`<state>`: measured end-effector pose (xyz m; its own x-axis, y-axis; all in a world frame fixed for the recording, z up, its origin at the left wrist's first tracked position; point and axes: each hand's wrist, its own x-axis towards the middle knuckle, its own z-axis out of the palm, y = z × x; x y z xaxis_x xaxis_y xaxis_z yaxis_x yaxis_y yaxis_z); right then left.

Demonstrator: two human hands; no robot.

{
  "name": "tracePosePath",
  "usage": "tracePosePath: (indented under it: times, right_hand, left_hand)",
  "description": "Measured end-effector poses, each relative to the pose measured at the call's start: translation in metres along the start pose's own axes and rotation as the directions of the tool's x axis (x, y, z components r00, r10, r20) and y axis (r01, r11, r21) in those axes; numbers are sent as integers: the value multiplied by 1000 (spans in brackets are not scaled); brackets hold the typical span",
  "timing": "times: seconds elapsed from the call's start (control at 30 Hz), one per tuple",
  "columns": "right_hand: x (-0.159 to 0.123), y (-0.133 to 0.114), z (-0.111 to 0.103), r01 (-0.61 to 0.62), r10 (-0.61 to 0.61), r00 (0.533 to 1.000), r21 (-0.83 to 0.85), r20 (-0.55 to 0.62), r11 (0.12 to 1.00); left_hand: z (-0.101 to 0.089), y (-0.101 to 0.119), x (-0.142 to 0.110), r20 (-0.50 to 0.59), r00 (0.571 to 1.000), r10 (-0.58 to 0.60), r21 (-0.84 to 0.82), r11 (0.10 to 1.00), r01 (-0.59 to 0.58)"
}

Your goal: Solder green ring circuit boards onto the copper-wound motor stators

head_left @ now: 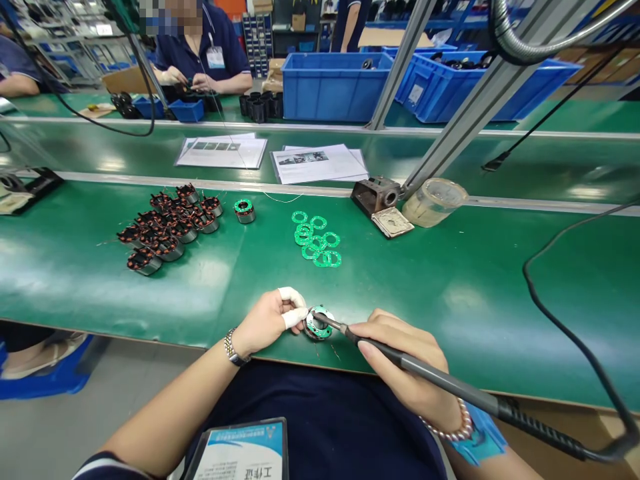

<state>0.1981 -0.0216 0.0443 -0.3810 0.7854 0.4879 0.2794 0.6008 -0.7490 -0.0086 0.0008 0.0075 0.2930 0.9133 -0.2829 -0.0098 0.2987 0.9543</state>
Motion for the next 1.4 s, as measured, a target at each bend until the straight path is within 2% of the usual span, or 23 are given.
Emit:
tracePosePath:
  times: [0.3, 0.53, 0.67, 0.73, 0.87, 0.93, 1.03, 1.1, 1.17, 1.27, 1.4]
  right_hand:
    - [0, 0, 0, -2, 2, 1000, 12, 28, 1000]
    - [0, -1, -4, -6, 6, 1000, -6, -12, 1000]
    - [-2, 8, -1, -3, 0, 999, -61, -52, 998]
    - [0, 16, 4, -11, 9, 1000, -80, -17, 997]
    - [9, 28, 15, 26, -17, 977, -43, 211, 999]
    - [12, 31, 17, 19, -9, 962, -34, 272, 999]
    - [11, 32, 17, -13, 28, 958, -53, 286, 999]
    - [10, 32, 17, -20, 36, 958, -57, 284, 998]
    - [8, 33, 17, -20, 36, 961, -61, 273, 998]
    - [5, 34, 21, -15, 31, 970, -71, 243, 997]
    - [-2, 29, 29, -7, 26, 988, -127, 150, 992]
  left_hand:
    - [-1, 0, 0, -3, 1000, 5, 15, 1000, -5]
    - [-1, -2, 0, -1, 1000, 6, 13, 1000, -6]
    - [-1, -3, 0, 7, 1000, -3, 16, 1000, 3]
    - [-1, -3, 1, 5, 1000, -1, 16, 1000, 1]
    - [-1, -2, 0, 15, 1000, 20, 41, 999, -21]
    - [-3, -2, -4, -16, 998, 57, 93, 994, -56]
    - [-6, -2, -18, -32, 977, 212, 306, 932, -193]
    - [-6, -4, -26, 69, 952, 299, 427, 853, -299]
    - [-3, -7, -31, 163, 936, 310, 456, 818, -351]
    - [2, -10, -30, 146, 955, 259, 413, 861, -297]
    - [6, -7, -21, 25, 998, 62, 140, 988, -65]
